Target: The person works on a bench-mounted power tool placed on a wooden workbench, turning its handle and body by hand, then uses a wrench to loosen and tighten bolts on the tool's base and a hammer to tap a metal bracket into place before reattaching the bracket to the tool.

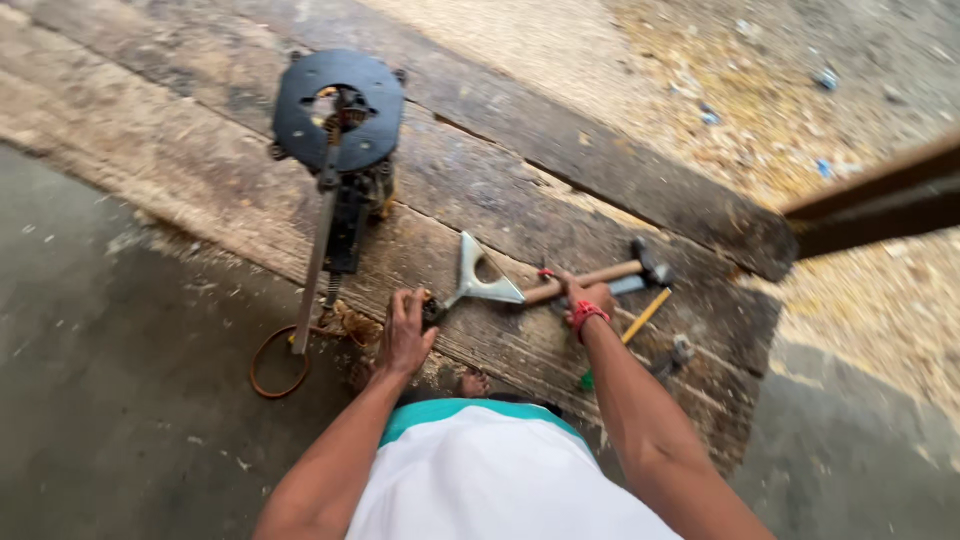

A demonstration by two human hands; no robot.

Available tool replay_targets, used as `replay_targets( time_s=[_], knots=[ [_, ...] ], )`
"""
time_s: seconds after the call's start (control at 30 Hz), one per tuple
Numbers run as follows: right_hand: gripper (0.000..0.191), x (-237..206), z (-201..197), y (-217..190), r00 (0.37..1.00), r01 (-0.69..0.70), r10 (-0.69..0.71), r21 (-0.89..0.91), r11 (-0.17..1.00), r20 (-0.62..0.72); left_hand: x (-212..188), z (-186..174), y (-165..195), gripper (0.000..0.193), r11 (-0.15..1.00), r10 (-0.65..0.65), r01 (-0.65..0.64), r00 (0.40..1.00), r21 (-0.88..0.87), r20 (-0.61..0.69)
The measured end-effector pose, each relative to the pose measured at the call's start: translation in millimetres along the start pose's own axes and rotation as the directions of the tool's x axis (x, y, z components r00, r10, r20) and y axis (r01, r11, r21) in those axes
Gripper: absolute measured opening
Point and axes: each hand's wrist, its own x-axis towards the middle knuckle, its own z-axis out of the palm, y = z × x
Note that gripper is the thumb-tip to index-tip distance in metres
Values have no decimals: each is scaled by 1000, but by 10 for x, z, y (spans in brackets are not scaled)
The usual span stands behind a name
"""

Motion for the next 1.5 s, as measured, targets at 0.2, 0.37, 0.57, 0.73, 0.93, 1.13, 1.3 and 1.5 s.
replay_targets(
  time_s=[0.2,0.37,0.57,0.73,0.93,1.13,1.3,1.5],
  knots=[
    [46,272,81,94,982,-140,168,275,951,-81,67,66,122,94,941,-323,334,936,-58,141],
    [15,671,-245,274,992,-102,17,723,683,124,145,165,174,64,970,-242,244,968,-21,61],
    [13,51,-666,674,889,403,-458,432,807,25,218,68,243,66,973,-232,232,965,21,121],
    [16,-606,-603,1018,629,761,-772,125,636,93,295,140,343,57,991,-126,121,988,60,89],
    [22,-687,-127,1099,482,876,-814,-210,435,324,325,231,260,53,992,-70,55,990,117,122],
    [14,-901,-241,873,310,934,-943,145,326,123,331,253,274,53,991,-67,51,989,124,130],
    [8,-803,-95,927,277,956,-943,48,290,185,363,228,290,53,991,-73,54,985,123,155],
    [27,-604,189,889,343,933,-923,-180,312,177,387,221,360,54,985,-155,144,980,96,123]
  ],
)
